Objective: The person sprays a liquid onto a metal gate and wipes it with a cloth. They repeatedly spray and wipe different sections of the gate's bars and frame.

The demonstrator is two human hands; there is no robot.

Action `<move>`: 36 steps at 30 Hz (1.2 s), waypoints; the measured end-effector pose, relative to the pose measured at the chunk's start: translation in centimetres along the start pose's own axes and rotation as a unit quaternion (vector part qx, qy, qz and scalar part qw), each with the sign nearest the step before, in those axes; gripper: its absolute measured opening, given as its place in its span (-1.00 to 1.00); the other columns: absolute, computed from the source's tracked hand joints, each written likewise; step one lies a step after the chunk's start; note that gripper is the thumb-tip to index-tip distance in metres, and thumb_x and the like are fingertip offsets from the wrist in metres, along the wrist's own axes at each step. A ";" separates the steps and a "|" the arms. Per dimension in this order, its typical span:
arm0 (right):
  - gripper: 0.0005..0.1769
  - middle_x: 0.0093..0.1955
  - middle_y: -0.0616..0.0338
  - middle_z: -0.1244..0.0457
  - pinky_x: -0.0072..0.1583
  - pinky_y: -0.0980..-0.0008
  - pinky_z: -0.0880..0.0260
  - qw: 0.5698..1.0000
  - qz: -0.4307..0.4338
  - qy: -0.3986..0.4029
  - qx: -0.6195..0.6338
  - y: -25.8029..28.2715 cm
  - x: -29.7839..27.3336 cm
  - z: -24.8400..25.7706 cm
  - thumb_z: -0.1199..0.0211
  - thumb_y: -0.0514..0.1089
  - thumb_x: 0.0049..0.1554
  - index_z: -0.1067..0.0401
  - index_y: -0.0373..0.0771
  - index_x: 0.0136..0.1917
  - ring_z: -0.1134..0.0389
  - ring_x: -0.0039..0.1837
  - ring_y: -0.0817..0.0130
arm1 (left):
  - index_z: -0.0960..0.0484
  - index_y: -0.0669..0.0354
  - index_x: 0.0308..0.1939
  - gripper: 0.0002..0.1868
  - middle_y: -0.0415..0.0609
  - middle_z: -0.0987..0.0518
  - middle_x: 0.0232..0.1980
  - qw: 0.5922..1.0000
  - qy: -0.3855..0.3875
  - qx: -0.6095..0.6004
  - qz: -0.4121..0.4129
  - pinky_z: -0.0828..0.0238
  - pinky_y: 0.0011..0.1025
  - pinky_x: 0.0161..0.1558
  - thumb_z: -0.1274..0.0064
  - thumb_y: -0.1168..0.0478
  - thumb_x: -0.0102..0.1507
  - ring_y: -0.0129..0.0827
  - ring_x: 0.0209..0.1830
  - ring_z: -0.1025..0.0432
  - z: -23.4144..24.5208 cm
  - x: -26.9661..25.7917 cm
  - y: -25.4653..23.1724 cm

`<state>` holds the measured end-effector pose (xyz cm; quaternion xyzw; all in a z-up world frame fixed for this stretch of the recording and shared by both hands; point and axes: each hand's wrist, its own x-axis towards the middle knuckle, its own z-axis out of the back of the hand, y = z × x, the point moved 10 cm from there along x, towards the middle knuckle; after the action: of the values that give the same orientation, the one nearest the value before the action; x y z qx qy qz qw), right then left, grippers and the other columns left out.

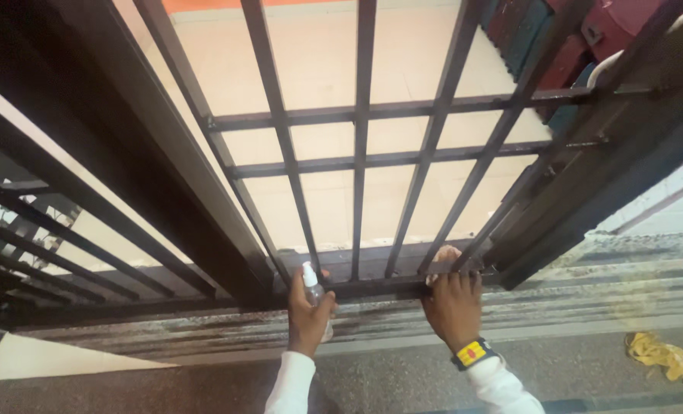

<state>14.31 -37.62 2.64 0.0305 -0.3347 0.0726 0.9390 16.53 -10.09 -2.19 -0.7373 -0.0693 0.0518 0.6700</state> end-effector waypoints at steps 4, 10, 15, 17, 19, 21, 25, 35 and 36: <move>-0.51 0.07 -0.10 -0.28 0.48 -0.25 0.05 0.986 -0.058 0.147 0.057 1.9 -0.9 -5.1 -0.40 0.08 -0.06 -0.43 -0.23 0.06 -0.21 0.28 -0.13 | -0.41 0.14 0.07 -0.56 -0.06 -0.54 -0.17 0.999 -0.014 -0.016 0.030 -0.46 -0.46 -0.48 -0.07 0.47 0.13 -0.45 -0.51 -0.46 -0.1 0.0 1.2; -0.55 0.19 -0.09 -0.23 0.36 -0.30 0.07 0.976 0.028 0.149 0.154 13.3 0.1 -5.8 -0.37 -0.02 -0.05 -0.43 -0.25 0.08 -0.17 0.33 -0.11 | -0.40 0.14 0.03 -0.59 -0.02 -0.49 -0.33 0.996 -0.052 -0.065 0.011 -0.33 -0.44 -0.58 -0.07 0.49 0.14 -0.43 -0.61 -0.38 -0.5 0.8 2.6; -0.49 0.20 0.06 -0.24 0.31 -0.50 0.06 0.979 0.114 0.102 0.136 16.4 -0.5 -3.2 -0.33 -0.12 -0.03 -0.42 -0.26 0.20 -0.21 0.33 0.12 | -0.41 0.18 0.02 -0.61 -0.07 -0.51 -0.20 0.998 -0.033 -0.056 -0.020 -0.38 -0.48 -0.51 -0.10 0.50 0.15 -0.49 -0.52 -0.41 -0.3 0.8 2.5; -0.67 0.23 0.15 -0.25 0.33 -0.64 0.12 0.981 0.104 0.140 0.090 14.3 -1.1 -4.4 -0.33 -0.10 -0.08 -0.43 -0.08 0.00 -0.20 0.36 0.16 | -0.40 0.16 0.03 -0.59 -0.10 -0.50 -0.13 0.998 -0.027 -0.055 -0.014 -0.41 -0.49 -0.50 -0.08 0.50 0.15 -0.50 -0.49 -0.43 -0.2 0.8 2.0; -0.69 0.22 0.23 -0.26 0.35 -0.71 0.15 0.986 0.064 0.135 0.075 9.9 -1.7 -4.7 -0.33 -0.09 -0.11 -0.42 0.06 -0.05 -0.20 0.39 0.20 | -0.39 0.14 0.05 -0.56 -0.11 -0.49 -0.09 0.998 -0.024 -0.053 -0.004 -0.43 -0.48 -0.50 -0.06 0.51 0.13 -0.48 -0.49 -0.44 -0.3 0.6 1.5; -0.62 0.22 0.20 -0.25 0.36 -0.71 0.11 0.989 -0.009 0.150 0.016 4.2 -1.9 -4.8 -0.33 -0.07 -0.05 -0.40 0.02 0.07 -0.19 0.41 0.21 | -0.37 0.11 0.07 -0.51 -0.10 -0.49 -0.09 0.998 -0.026 -0.049 0.010 -0.43 -0.45 -0.52 -0.06 0.51 0.09 -0.45 -0.51 -0.45 -0.4 0.6 1.0; -0.31 0.38 0.09 -0.18 0.20 -0.70 -0.01 0.979 -0.141 0.144 -0.025 -3.2 -1.4 -2.8 -0.36 -0.05 -0.13 -0.36 -0.12 0.29 -0.15 0.42 0.18 | -0.38 0.14 0.05 -0.54 -0.09 -0.48 -0.10 0.997 -0.013 -0.072 0.019 -0.45 -0.41 -0.50 -0.07 0.49 0.09 -0.41 -0.52 -0.45 -0.3 0.7 1.1; -0.55 0.29 -0.01 -0.17 0.19 -0.18 -0.34 0.945 -0.083 0.257 0.186 8.7 -1.5 -6.0 -0.33 -0.10 -0.01 -0.35 -0.08 0.17 -0.16 0.40 0.00 | -0.43 0.21 -0.04 -0.64 -0.03 -0.49 -0.29 0.993 -0.010 -0.116 0.030 -0.42 -0.36 -0.51 -0.07 0.46 0.09 -0.37 -0.54 -0.41 -0.2 1.3 2.8; -0.42 0.36 -0.09 -0.13 0.12 -0.04 -0.42 0.945 -0.063 0.246 0.206 10.5 -1.2 -5.7 -0.28 -0.19 -0.04 -0.27 -0.21 0.27 -0.17 0.40 -0.03 | -0.43 0.21 -0.05 -0.64 -0.04 -0.49 -0.29 0.992 -0.012 -0.126 0.027 -0.41 -0.36 -0.51 -0.07 0.47 0.09 -0.37 -0.55 -0.41 -0.2 1.3 3.1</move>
<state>15.34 -26.74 -2.43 0.2258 -0.0679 0.0862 0.9680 17.97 -10.35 -5.25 -0.8167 -0.0632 0.0693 0.5694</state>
